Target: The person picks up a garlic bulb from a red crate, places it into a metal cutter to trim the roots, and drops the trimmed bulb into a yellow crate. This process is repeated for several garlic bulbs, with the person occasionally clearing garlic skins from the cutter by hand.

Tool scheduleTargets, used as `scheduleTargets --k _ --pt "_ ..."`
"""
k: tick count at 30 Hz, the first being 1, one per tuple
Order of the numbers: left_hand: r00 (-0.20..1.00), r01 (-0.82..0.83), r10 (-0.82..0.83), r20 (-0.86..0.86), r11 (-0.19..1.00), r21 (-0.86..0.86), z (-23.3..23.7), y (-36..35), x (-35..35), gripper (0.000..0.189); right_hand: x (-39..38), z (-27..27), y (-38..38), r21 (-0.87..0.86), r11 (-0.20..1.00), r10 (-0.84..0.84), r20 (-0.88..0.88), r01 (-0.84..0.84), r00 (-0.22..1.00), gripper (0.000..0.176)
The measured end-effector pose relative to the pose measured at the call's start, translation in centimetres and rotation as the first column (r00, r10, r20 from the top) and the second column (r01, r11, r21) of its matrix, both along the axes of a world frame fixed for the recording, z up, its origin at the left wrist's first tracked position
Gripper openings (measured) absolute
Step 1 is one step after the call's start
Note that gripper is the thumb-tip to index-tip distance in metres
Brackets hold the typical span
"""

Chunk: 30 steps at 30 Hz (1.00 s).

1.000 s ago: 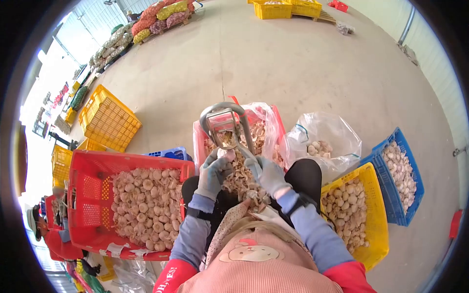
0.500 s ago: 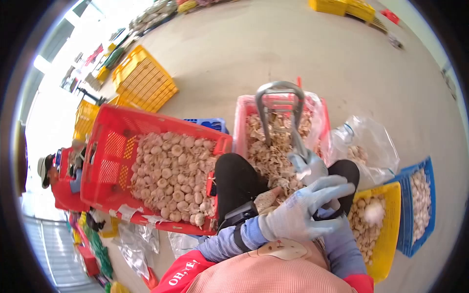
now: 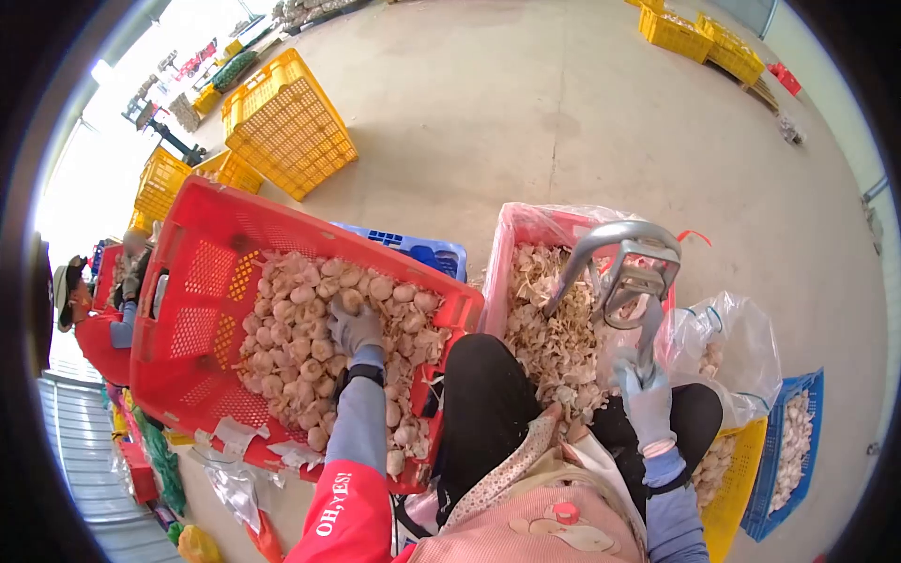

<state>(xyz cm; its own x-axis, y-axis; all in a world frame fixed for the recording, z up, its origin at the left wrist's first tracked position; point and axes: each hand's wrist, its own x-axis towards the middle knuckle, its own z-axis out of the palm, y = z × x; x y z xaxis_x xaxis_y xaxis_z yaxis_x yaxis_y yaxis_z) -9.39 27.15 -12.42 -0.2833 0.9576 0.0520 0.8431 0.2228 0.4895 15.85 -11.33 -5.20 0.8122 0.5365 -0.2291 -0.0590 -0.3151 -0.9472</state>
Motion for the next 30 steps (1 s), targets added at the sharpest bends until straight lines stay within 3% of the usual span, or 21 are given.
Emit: scheduleTargets --k 2,3,6,7,8,10,11,14,17,19,21,22,25,30 --pt "0.985 -0.011 0.008 -0.171 1.000 -0.015 -0.5 -0.4 1.4 0.069 -0.1 0.3 0.2 0.018 1.000 -0.015 -0.036 0.015 0.999 0.021" --pt "0.982 -0.013 0.026 -0.187 0.997 0.070 -1.5 -0.2 1.6 0.070 -0.1 0.5 0.4 0.006 1.000 -0.027 -0.036 0.027 0.999 0.021" --pt "0.992 0.054 -0.045 -0.115 0.996 0.075 -2.6 0.5 0.2 0.069 -0.3 0.8 0.4 -0.018 0.999 -0.038 -0.034 0.037 0.999 0.021" --pt "0.976 0.034 -0.055 0.212 0.995 0.098 -2.7 0.9 -0.3 0.067 -0.2 0.5 0.2 -0.020 0.999 -0.027 -0.024 0.027 0.999 0.021" --pt "0.854 0.011 -0.069 0.516 0.993 0.114 -2.8 1.0 -1.0 0.065 0.0 0.2 0.1 -0.020 1.000 -0.018 -0.014 0.018 1.000 0.021" --pt "0.360 -0.041 -0.095 0.928 0.992 0.118 -2.0 -0.1 -2.1 0.060 0.2 -0.1 0.0 0.004 1.000 -0.020 -0.024 0.020 1.000 0.021" --pt "-0.003 0.047 0.068 0.998 0.997 -0.068 -0.7 -1.7 -3.3 0.044 0.1 -0.2 -0.1 0.015 1.000 -0.017 -0.032 0.018 0.999 0.021" --pt "-0.609 0.374 0.183 0.772 0.924 0.076 2.3 -5.5 -4.4 0.041 0.2 -0.6 -0.1 0.033 0.999 -0.034 -0.012 0.035 0.999 0.019" --pt "-0.649 0.510 0.267 0.713 0.847 0.147 6.2 -9.7 -2.2 0.047 0.2 -0.8 -0.1 0.094 0.995 0.008 0.023 -0.010 1.000 0.017" --pt "-0.662 0.588 0.398 0.635 0.801 0.111 9.3 -13.0 0.2 0.048 0.0 1.4 -0.4 -0.048 0.998 0.037 -0.078 -0.041 0.996 0.015" --pt "-0.713 0.632 0.496 0.496 0.760 0.148 9.4 -15.9 2.5 0.049 -0.9 5.0 -1.0 -0.192 0.979 0.036 -0.171 -0.069 0.985 0.017" --pt "-0.684 0.672 0.534 0.497 0.727 0.142 10.0 -17.4 3.4 0.046 -1.6 5.2 -1.6 0.018 0.999 0.048 -0.181 -0.046 0.982 0.023" --pt "-0.590 0.757 0.665 0.458 0.652 0.030 10.8 -21.3 6.3 0.046 -2.0 9.5 -3.1 -0.008 0.993 0.112 -0.298 -0.119 0.948 0.034" --pt "-0.487 0.851 0.750 0.448 0.523 0.049 10.3 -24.0 9.8 0.054 -1.8 11.1 -4.0 0.066 0.988 0.155 -0.428 -0.141 0.891 0.046"
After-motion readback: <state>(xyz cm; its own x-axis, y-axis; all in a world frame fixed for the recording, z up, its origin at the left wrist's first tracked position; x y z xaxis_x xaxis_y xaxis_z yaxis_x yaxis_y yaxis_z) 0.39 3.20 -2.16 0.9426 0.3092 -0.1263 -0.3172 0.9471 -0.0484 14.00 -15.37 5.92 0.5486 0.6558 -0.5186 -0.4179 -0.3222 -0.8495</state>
